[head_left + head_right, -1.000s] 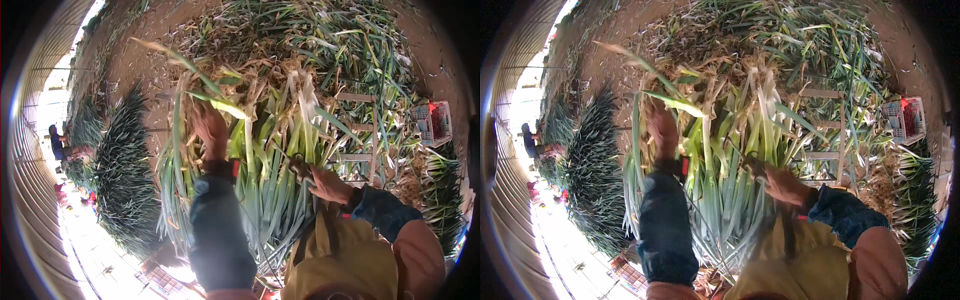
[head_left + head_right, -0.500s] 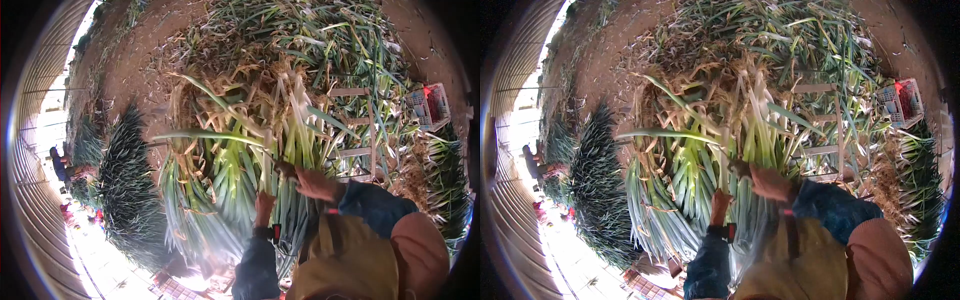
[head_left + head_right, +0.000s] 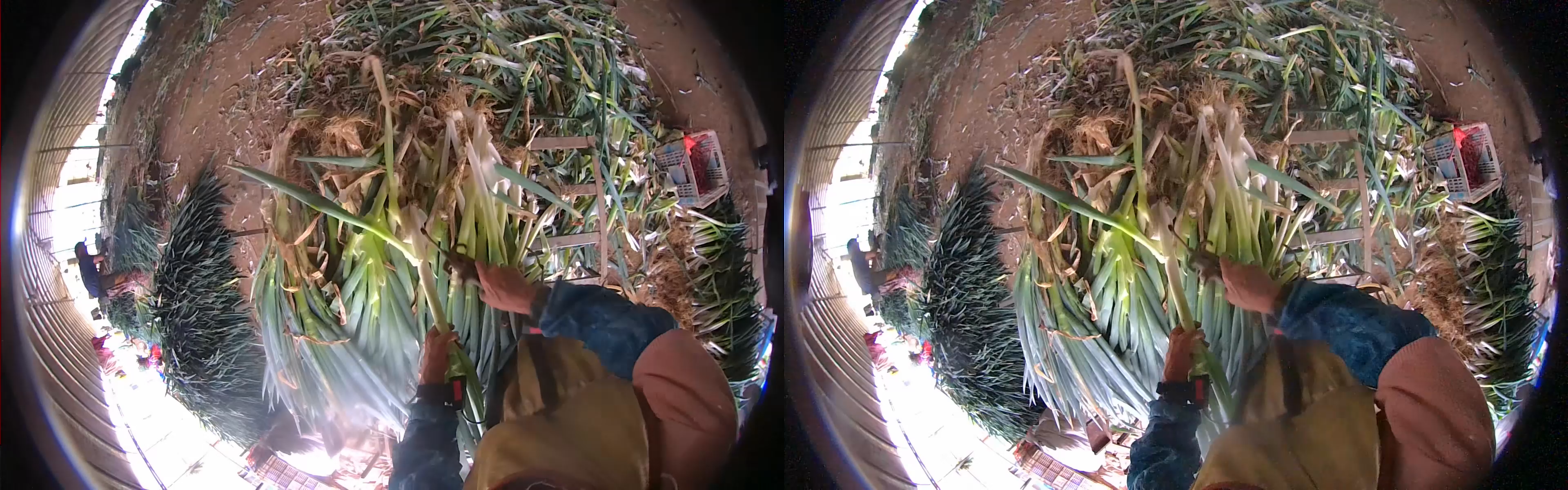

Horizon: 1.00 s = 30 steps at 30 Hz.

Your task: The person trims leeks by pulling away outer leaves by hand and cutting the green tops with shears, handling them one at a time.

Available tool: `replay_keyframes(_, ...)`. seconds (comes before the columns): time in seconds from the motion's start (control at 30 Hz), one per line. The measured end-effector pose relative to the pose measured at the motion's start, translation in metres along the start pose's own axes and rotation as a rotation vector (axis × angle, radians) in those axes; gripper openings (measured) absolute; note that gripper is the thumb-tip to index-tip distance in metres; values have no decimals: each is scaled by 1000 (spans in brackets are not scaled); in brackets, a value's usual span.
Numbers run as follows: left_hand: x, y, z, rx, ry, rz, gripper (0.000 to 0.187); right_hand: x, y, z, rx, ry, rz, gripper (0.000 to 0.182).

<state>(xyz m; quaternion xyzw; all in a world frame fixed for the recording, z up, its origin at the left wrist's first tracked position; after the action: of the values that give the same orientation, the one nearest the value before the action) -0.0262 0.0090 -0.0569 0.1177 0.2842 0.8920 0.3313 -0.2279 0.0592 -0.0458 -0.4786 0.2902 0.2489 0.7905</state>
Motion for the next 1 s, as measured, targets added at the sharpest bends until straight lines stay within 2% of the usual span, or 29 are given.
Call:
replay_keyframes(0.1, 2, -5, 0, 138, -104, -76, 33, -13, -6, 2, -39, 184, 147, 58)
replay_keyframes(0.2, -8, -31, -11, 234, -134, -85, 26, -14, -27, 45, -132, 89, 139, 59)
replay_keyframes(0.3, -3, -20, -6, 150, -151, -28, 26, -10, -30, 64, -134, 70, 64, 61)
replay_keyframes(0.37, 9, 2, 0, -8, -113, 103, 28, -8, -18, 44, -82, 115, 86, 64)
replay_keyframes(0.47, 37, 35, 6, -10, -67, 164, 37, -16, 0, 5, -74, 245, 142, 64)
replay_keyframes(0.57, 43, 15, -15, -42, -139, 130, 36, -20, 32, -26, 34, 328, 197, 61)
replay_keyframes(0.6, 44, 18, -17, -37, -147, 114, 36, -23, 41, -30, 90, 343, 213, 60)
replay_keyframes(0.7, 46, 20, -19, -37, -162, 82, 35, -30, 48, -16, 42, 399, 91, 57)
replay_keyframes(0.73, 46, 18, -21, -45, -168, 73, 34, -30, 42, -7, 27, 288, 72, 61)
replay_keyframes(0.83, 45, 12, -28, 13, -157, 50, 34, -25, 29, 5, 2, 147, 136, 63)
replay_keyframes(0.97, 52, 36, -24, 58, -100, -8, 34, -35, 63, -16, 131, 279, -55, 68)
replay_keyframes(1.0, 55, 43, -34, 107, -82, -85, 32, -49, 59, -14, 167, 250, -121, 69)
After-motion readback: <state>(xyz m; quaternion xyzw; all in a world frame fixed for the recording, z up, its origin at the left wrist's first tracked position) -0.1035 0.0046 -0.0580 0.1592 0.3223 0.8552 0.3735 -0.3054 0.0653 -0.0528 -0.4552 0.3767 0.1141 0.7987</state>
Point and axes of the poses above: each hand's wrist, its own z-axis away from the middle knuckle, its own x-axis out of the palm, y = z × x, the point moved 7 cm from there along -z, towards the middle knuckle, and after that the axes turned 1 degree about x, right-handed, at the moved point
